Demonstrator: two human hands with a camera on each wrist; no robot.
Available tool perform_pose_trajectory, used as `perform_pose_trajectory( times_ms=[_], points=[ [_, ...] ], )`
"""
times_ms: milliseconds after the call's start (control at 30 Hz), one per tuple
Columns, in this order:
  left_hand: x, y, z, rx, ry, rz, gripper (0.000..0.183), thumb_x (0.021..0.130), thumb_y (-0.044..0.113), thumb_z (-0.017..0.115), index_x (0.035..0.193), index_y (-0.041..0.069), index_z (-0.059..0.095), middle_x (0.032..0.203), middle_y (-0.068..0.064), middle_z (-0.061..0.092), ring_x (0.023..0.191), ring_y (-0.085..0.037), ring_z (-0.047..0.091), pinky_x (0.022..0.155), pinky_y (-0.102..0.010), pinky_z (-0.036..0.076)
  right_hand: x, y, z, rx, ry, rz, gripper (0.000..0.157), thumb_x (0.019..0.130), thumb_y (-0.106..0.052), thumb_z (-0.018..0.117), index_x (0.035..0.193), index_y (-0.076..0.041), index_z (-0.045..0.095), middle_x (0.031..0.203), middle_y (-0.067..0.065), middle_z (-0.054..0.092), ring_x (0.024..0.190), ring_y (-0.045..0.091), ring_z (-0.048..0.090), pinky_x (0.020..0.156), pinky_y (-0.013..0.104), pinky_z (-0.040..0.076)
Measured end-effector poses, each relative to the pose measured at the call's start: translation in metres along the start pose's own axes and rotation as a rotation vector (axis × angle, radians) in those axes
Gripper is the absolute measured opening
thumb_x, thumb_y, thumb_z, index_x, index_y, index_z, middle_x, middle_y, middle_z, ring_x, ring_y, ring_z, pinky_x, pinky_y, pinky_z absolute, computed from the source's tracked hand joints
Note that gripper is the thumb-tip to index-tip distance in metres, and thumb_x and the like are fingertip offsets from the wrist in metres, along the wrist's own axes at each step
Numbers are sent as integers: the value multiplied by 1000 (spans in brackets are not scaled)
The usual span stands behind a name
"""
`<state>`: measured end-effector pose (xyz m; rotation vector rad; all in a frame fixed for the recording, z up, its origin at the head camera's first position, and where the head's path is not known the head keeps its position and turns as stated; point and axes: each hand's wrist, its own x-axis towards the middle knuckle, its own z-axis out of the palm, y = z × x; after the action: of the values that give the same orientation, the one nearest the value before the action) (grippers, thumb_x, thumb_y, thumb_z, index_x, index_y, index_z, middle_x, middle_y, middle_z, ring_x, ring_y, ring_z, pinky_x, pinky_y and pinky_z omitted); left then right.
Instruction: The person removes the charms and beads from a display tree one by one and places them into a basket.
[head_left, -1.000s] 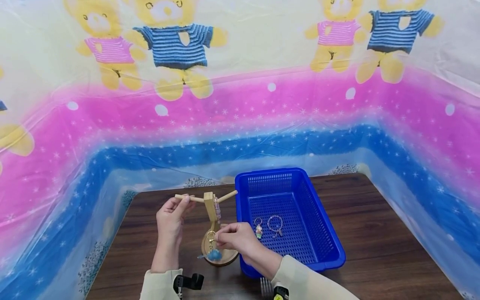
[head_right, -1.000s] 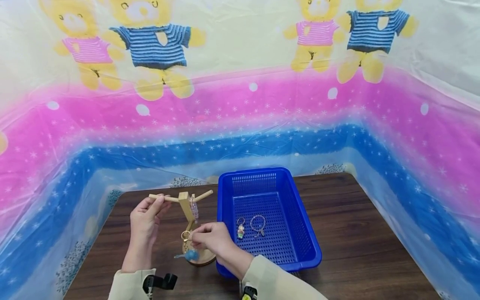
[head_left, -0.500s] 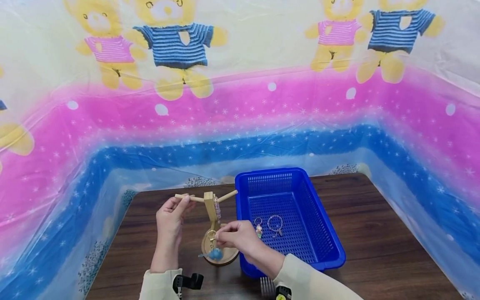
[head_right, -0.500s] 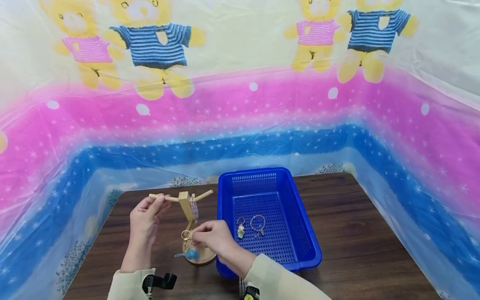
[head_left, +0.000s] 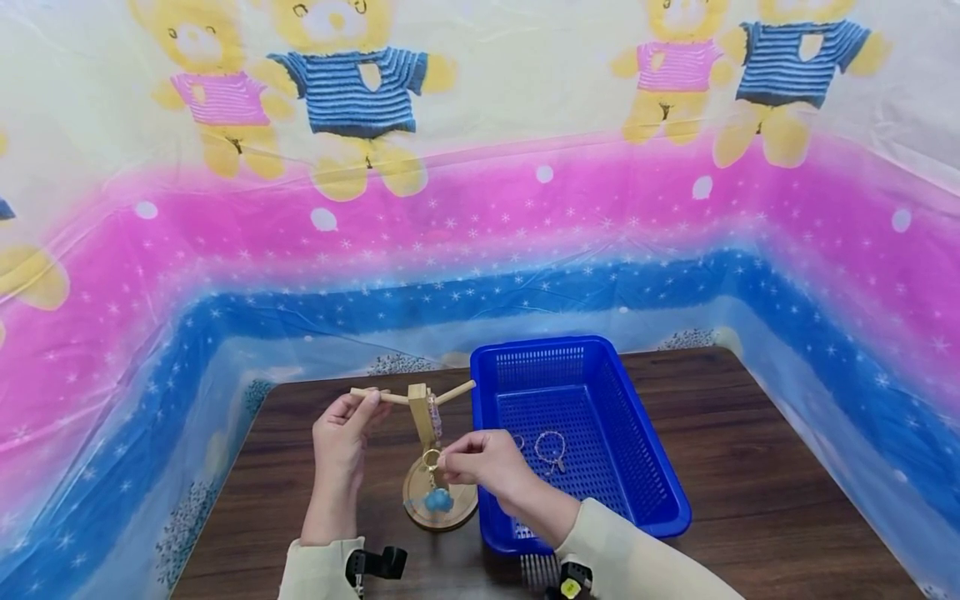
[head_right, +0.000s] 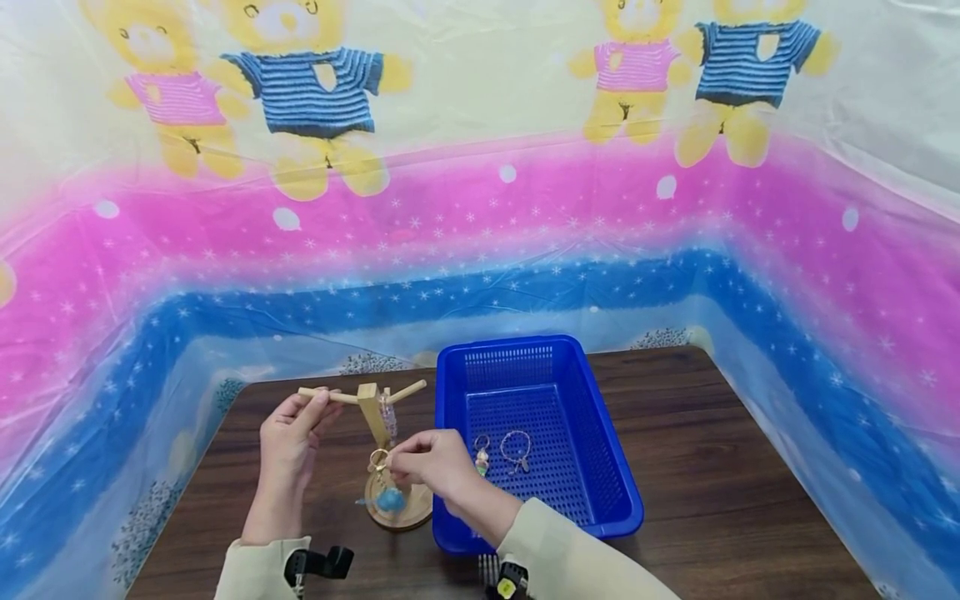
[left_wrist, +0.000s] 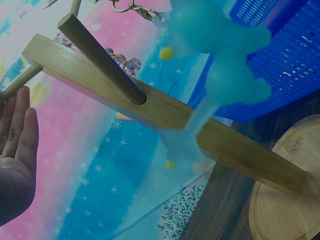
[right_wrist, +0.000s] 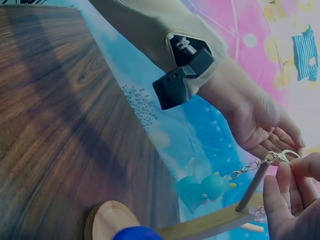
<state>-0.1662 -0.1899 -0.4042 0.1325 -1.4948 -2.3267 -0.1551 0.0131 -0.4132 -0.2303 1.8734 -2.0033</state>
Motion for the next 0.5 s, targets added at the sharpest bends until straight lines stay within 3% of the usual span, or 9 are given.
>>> perform_pose_trajectory(
  times_ms=[367,500],
  points=[
    [-3,-1,1,-33,-10,41,14,92,2,74,81,11,71,81,6,79,77,-4,76,76,-19,65,2,-11,-17,-79,-3,-12,20,89,-2,70,101,15,71,80,1,76,67,5,68,80,30,67],
    [-3,0,2,-13,3,39,20,94,-1,70,81,14,72,80,7,78,78,-3,76,77,-18,65,5,-15,-26,-112,0,-15,19,89,-2,70,100,14,71,78,-2,73,68,5,68,79,30,67]
  ],
)
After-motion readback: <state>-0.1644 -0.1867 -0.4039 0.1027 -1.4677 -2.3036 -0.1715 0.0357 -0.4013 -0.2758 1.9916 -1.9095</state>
